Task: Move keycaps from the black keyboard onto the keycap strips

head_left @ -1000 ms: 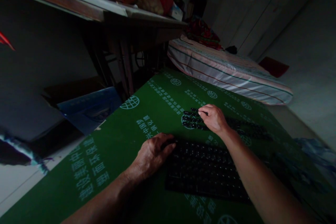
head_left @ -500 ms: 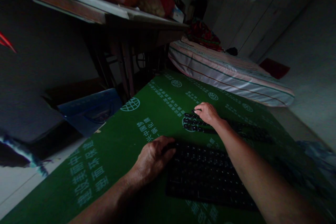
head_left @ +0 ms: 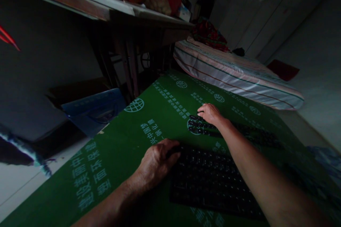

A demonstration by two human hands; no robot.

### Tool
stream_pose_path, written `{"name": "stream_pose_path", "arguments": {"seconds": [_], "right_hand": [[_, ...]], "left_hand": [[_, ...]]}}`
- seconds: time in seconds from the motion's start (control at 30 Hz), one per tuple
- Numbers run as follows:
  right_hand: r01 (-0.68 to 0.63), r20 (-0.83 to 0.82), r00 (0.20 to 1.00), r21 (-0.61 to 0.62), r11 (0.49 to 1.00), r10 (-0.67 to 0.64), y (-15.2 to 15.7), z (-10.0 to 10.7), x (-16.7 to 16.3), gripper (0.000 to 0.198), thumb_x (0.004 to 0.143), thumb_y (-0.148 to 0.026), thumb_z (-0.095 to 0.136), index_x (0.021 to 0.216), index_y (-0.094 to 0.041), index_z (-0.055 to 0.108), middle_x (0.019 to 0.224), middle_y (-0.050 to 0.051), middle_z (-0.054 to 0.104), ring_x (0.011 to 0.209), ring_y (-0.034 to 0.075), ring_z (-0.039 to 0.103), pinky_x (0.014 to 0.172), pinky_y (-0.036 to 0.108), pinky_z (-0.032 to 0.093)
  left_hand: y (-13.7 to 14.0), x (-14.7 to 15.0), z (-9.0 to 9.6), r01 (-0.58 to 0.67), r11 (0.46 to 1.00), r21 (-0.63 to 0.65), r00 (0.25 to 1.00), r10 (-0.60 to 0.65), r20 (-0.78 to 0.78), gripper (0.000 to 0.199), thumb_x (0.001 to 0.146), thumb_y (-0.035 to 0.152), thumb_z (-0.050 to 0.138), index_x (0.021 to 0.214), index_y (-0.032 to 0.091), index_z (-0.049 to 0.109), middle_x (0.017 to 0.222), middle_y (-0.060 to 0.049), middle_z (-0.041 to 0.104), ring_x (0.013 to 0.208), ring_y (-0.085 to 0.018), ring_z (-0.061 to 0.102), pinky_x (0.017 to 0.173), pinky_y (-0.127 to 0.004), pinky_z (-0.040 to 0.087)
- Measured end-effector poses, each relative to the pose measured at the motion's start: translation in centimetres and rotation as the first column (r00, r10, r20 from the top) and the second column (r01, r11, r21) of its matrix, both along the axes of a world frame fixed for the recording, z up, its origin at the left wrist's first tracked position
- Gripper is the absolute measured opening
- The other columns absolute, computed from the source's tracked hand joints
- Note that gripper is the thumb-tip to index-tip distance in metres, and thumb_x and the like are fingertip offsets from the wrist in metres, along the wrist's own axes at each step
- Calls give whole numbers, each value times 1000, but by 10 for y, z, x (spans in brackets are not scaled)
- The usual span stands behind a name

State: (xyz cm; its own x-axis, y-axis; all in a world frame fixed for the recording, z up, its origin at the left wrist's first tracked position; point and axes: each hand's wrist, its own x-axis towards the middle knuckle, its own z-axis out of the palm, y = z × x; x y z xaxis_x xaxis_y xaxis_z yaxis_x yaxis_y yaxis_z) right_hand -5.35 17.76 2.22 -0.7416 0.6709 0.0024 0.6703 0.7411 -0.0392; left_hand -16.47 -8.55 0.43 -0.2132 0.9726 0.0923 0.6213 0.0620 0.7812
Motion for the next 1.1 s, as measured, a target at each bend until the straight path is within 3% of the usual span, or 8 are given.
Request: {"name": "stream_pose_path", "arguments": {"seconds": [0.57, 0.73, 0.87, 0.93, 1.1], "right_hand": [[-63, -34, 997, -16, 998, 62, 10, -3, -3, 9, 75, -24, 66, 80, -21, 73, 94, 3, 71, 89, 15, 62, 76, 23, 44], [-67, -108, 992, -17, 998, 64, 5, 7, -2, 10, 76, -22, 66, 82, -18, 72, 97, 5, 69, 88, 16, 63, 77, 25, 46], [-117, -206, 973, -28, 993, 109, -20, 21, 12, 9, 75, -21, 67, 82, -21, 71, 101, 3, 68, 95, 15, 62, 87, 28, 46], [-201, -363, 916, -45, 978, 172, -42, 24, 25, 7, 73, -18, 69, 79, -20, 71, 100, 3, 69, 100, 17, 61, 92, 32, 46], [-360, -502, 820, -82, 929, 274, -109, 14, 64, 8, 73, -18, 68, 81, -21, 70, 104, 5, 68, 109, 19, 58, 98, 40, 45]], "left_hand": [[0, 1, 1, 4, 1000, -4, 1000, -4, 18, 30, 85, 32, 47, 108, 18, 60, 103, -6, 66, 92, -18, 63, 83, -31, 51], [0, 3, 2, 0, 1000, 3, 1000, 0, 13, 30, 84, 31, 48, 108, 18, 60, 102, -6, 66, 91, -18, 63, 82, -32, 51], [1, 3, 3, -1, 1000, 3, 1000, 1, 0, 29, 84, 30, 48, 108, 19, 60, 103, -6, 66, 91, -18, 63, 82, -33, 51], [1, 3, 2, 4, 1000, 11, 1000, -4, 5, 30, 84, 30, 49, 108, 18, 60, 103, -6, 66, 92, -18, 62, 82, -33, 51], [2, 5, 1, 7, 1000, 7, 1000, -7, 1, 32, 84, 31, 49, 110, 17, 61, 103, -7, 66, 91, -18, 62, 81, -33, 51]]}}
